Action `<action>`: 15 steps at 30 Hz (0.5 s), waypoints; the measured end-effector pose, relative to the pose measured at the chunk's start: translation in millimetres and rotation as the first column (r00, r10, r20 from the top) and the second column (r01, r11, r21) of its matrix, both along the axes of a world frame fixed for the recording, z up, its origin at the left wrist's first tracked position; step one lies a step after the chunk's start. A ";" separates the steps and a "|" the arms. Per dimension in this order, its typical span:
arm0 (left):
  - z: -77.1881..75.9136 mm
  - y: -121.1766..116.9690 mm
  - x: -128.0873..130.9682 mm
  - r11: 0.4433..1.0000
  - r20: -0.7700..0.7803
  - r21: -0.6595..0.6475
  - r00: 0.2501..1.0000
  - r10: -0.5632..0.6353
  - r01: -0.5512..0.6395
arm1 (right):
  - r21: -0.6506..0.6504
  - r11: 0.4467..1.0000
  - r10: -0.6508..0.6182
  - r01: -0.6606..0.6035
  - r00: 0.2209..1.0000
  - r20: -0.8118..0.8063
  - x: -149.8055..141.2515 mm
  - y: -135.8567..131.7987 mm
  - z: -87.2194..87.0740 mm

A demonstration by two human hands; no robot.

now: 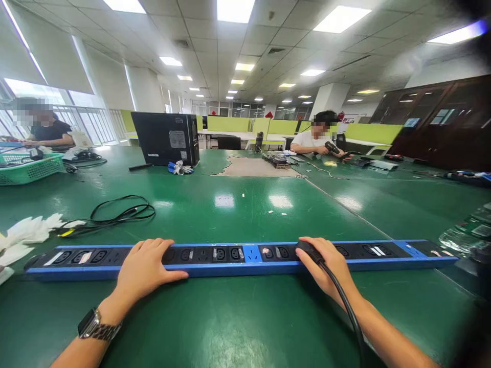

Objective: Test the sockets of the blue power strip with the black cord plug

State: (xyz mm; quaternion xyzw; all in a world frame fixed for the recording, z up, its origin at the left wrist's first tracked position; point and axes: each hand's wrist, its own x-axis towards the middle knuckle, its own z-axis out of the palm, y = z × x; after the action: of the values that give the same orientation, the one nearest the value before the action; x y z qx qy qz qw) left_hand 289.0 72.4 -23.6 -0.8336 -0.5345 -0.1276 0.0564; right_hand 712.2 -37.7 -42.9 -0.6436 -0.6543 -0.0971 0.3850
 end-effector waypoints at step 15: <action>-1.3 -0.2 0.0 1.000 0.013 0.015 1.000 -0.024 0.024 | 0.230 0.968 -0.050 0.097 0.978 -0.202 -67.6 5.6 60.2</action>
State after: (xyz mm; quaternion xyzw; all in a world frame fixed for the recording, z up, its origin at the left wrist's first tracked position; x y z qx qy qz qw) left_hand 289.0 72.3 -24.9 -0.8387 -0.5237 -0.1379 0.0573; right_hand 644.6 -32.1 17.3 -0.6228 -0.5728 -0.1257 0.5179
